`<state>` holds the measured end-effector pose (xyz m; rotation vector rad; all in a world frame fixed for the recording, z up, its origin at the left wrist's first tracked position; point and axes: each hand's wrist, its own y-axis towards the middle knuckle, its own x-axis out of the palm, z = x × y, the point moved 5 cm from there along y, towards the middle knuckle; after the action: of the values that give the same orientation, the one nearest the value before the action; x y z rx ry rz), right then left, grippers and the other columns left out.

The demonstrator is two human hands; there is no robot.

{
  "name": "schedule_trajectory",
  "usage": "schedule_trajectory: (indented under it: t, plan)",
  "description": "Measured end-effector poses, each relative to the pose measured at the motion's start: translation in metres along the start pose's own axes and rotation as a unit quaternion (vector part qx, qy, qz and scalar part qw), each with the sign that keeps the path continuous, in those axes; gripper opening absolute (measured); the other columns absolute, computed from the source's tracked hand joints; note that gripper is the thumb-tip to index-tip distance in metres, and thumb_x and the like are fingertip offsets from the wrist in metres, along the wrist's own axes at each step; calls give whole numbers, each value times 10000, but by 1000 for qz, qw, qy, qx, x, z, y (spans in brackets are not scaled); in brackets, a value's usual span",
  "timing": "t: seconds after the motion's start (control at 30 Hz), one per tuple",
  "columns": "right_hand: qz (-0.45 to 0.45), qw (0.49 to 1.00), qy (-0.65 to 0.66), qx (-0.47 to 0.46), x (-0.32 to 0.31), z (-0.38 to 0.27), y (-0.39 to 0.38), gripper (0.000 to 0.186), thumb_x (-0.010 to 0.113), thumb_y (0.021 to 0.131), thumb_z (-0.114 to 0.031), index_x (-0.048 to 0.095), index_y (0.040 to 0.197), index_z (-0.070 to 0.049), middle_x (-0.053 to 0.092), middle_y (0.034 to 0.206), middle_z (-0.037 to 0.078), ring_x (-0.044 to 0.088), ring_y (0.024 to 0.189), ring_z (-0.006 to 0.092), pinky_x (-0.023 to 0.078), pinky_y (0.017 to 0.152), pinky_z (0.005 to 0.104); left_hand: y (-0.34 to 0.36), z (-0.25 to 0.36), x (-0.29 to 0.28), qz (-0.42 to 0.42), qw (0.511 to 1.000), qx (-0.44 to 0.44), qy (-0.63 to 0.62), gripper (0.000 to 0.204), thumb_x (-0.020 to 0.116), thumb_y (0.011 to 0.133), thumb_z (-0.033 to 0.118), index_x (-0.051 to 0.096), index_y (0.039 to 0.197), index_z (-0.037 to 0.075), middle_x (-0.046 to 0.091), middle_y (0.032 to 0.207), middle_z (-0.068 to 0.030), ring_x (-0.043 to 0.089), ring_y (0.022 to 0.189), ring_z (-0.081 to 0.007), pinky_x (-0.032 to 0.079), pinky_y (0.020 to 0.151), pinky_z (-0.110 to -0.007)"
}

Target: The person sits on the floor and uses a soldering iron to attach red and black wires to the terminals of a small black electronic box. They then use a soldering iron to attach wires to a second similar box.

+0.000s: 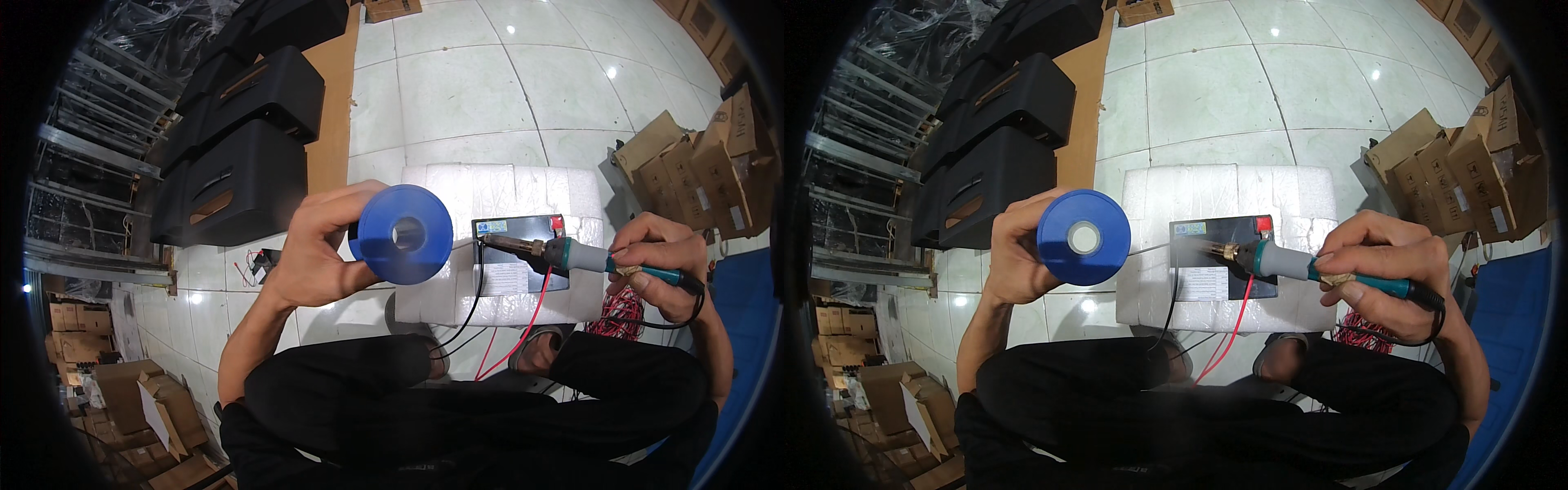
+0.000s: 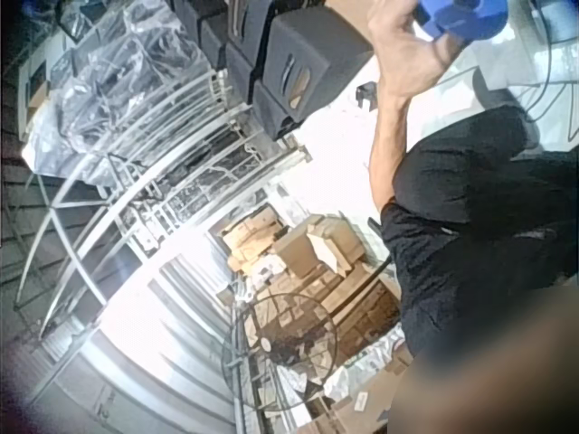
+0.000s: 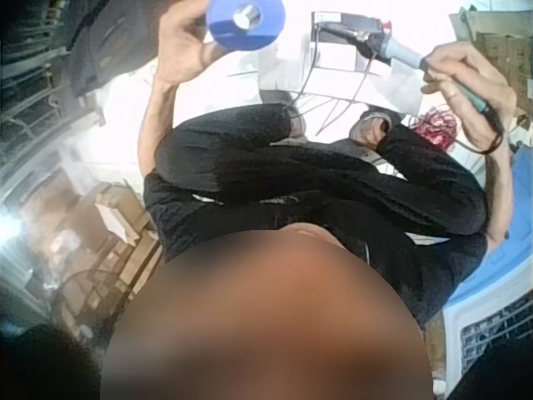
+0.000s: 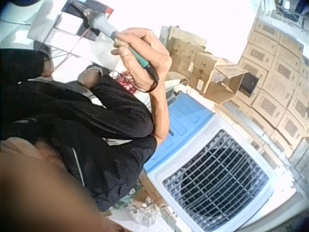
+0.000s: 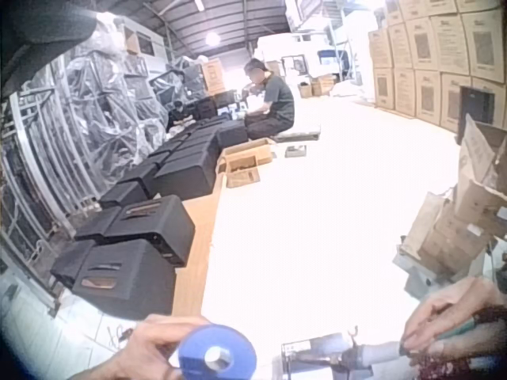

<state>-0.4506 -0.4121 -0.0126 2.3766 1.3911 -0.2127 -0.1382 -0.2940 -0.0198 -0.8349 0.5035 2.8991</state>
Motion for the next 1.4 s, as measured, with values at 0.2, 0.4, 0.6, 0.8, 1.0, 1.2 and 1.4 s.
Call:
schedule_trajectory:
  t: [0.2, 0.4, 0.6, 0.8, 1.0, 1.2, 1.4]
  plan:
    - [10, 1000, 8, 2, 0, 2, 0, 258, 602, 842, -18, 701, 1066, 65, 629, 983, 207, 713, 788, 248, 620, 677, 327, 2, 0, 5, 11, 1000, -6, -19, 440, 833, 666, 64, 698, 1081, 7, 682, 951, -75, 603, 761, -134, 470, 655, -252]
    - [10, 1000, 10, -4, 0, 3, 1, 263, 606, 847, -33, 699, 1073, 65, 634, 972, 209, 714, 784, 249, 620, 668, 329, 3, 0, 6, 1, 1000, -15, -8, 440, 821, 654, 39, 694, 1074, 3, 679, 943, -71, 603, 756, -134, 471, 650, -255]
    - [14, 1000, 8, -3, 0, 3, 0, 268, 605, 839, -22, 699, 1074, 66, 635, 966, 209, 714, 781, 249, 621, 666, 329, 3, -1, 7, 4, 1000, -20, -4, 437, 799, 655, 15, 693, 1078, 1, 676, 934, -69, 603, 749, -133, 473, 649, -255]
    - [12, 1000, 9, -3, 0, 3, 1, 279, 596, 831, -11, 696, 1079, 67, 635, 963, 211, 715, 778, 253, 622, 664, 337, 5, -1, 6, -3, 1000, -7, 6, 434, 802, 657, 17, 691, 1076, -3, 673, 919, -68, 597, 747, -126, 467, 642, -251]
    - [16, 1000, 22, 12, -1, 5, 1, 267, 591, 855, -36, 693, 1078, 72, 634, 965, 214, 715, 782, 257, 624, 669, 344, 2, 0, 2, 23, 999, -28, -9, 399, 821, 671, 35, 699, 1048, -1, 677, 923, -57, 572, 730, -103, 449, 632, -232]
    - [23, 999, 23, 17, 0, 3, 0, 266, 585, 873, -57, 690, 1077, 77, 630, 974, 219, 714, 792, 260, 626, 678, 351, 3, -1, 4, 18, 999, -13, -32, 410, 821, 671, 34, 707, 1064, 8, 679, 927, -53, 578, 733, -100, 454, 631, -234]
    - [28, 999, 34, 25, 1, 4, 0, 260, 584, 881, -54, 689, 1078, 79, 629, 981, 222, 713, 790, 262, 629, 686, 354, 3, -1, 4, 16, 1000, -13, -16, 417, 821, 666, 34, 709, 1067, 10, 679, 927, -55, 579, 728, -102, 451, 625, -233]
